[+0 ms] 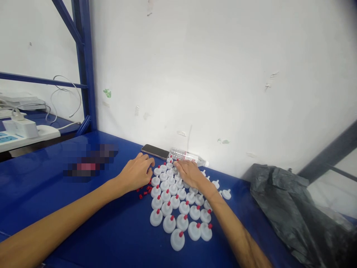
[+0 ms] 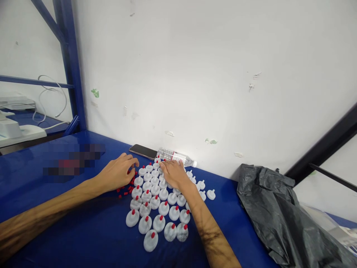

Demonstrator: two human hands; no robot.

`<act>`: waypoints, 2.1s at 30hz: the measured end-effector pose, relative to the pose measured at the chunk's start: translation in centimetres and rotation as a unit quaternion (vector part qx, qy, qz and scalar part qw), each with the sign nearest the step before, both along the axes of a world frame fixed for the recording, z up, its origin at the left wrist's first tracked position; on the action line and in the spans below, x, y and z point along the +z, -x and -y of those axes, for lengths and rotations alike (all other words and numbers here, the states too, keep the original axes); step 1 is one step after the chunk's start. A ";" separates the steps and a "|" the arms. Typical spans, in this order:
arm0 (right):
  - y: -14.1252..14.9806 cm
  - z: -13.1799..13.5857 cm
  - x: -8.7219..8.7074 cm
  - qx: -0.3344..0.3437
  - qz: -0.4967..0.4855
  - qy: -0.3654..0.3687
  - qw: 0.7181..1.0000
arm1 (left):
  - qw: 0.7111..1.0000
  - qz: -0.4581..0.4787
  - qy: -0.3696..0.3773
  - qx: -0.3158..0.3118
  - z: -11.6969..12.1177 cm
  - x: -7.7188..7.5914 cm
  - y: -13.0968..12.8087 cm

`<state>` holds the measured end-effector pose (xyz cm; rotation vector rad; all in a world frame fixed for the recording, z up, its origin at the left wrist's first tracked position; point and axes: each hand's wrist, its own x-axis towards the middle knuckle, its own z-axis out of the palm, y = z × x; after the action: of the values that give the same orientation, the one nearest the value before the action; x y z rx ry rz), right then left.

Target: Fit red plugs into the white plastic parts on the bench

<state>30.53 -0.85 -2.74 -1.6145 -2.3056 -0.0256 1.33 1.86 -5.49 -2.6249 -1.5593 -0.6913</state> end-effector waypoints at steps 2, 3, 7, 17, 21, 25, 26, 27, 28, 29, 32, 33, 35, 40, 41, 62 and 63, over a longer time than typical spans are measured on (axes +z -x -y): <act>-0.1 0.1 0.3 0.011 -0.011 -0.009 1.000 | 1.000 0.005 -0.004 -0.006 0.2 0.1 0.0; -0.2 0.2 0.6 0.017 -0.019 -0.018 1.000 | 1.000 0.008 -0.007 -0.009 0.3 0.2 -0.1; -0.1 0.7 2.1 0.041 -0.056 -0.072 0.995 | 0.998 0.047 -0.032 -0.026 0.7 0.8 -0.1; 4.1 3.3 3.4 0.144 -0.072 -0.094 0.982 | 0.986 0.132 -0.054 -0.081 1.2 1.1 -0.3; 4.7 4.1 3.7 0.148 -0.066 -0.090 0.983 | 0.988 0.090 -0.070 -0.102 1.2 1.0 -0.3; 4.5 3.8 3.3 0.176 -0.088 -0.080 0.977 | 0.992 0.049 -0.059 -0.102 1.3 1.1 -0.3; 4.5 3.6 3.1 0.186 -0.090 -0.082 0.975 | 0.993 0.045 -0.050 -0.102 1.3 1.1 -0.3; 4.4 3.6 2.9 0.193 -0.089 -0.086 0.973 | 0.993 0.043 -0.038 -0.101 1.3 1.2 -0.3; 4.4 3.5 2.6 0.198 -0.088 -0.090 0.972 | 0.994 0.043 -0.025 -0.100 1.3 1.2 -0.2; 4.4 3.5 2.5 0.199 -0.088 -0.092 0.972 | 0.994 0.049 -0.011 -0.100 1.4 1.2 -0.2; 4.7 3.5 2.2 0.194 -0.083 -0.103 0.972 | 0.989 0.097 0.031 -0.108 1.6 1.4 -0.4; 4.8 3.4 2.1 0.197 -0.075 -0.112 0.971 | 0.986 0.116 0.041 -0.110 1.6 1.6 -0.5; 4.8 3.1 2.1 0.212 -0.057 -0.131 0.967 | 0.981 0.150 0.059 -0.111 1.7 2.1 -0.7; 1.8 1.1 2.1 0.156 -0.017 -0.161 0.974 | 0.970 0.214 0.090 -0.079 1.4 3.6 -0.4; 0.7 0.7 2.2 0.106 -0.018 -0.163 0.981 | 0.969 0.221 0.087 -0.065 1.2 3.9 -0.2; -1.5 1.1 4.2 0.011 -0.019 0.016 1.000 | 0.996 0.075 0.041 -0.004 1.8 4.0 -0.1; -1.5 1.2 4.5 0.018 -0.020 0.029 0.999 | 0.996 0.072 0.043 -0.005 1.9 4.1 -0.1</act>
<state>31.98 -2.02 1.78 -1.5867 -2.3247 0.0820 1.38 -0.03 -1.39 -2.7012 -1.6471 -0.8516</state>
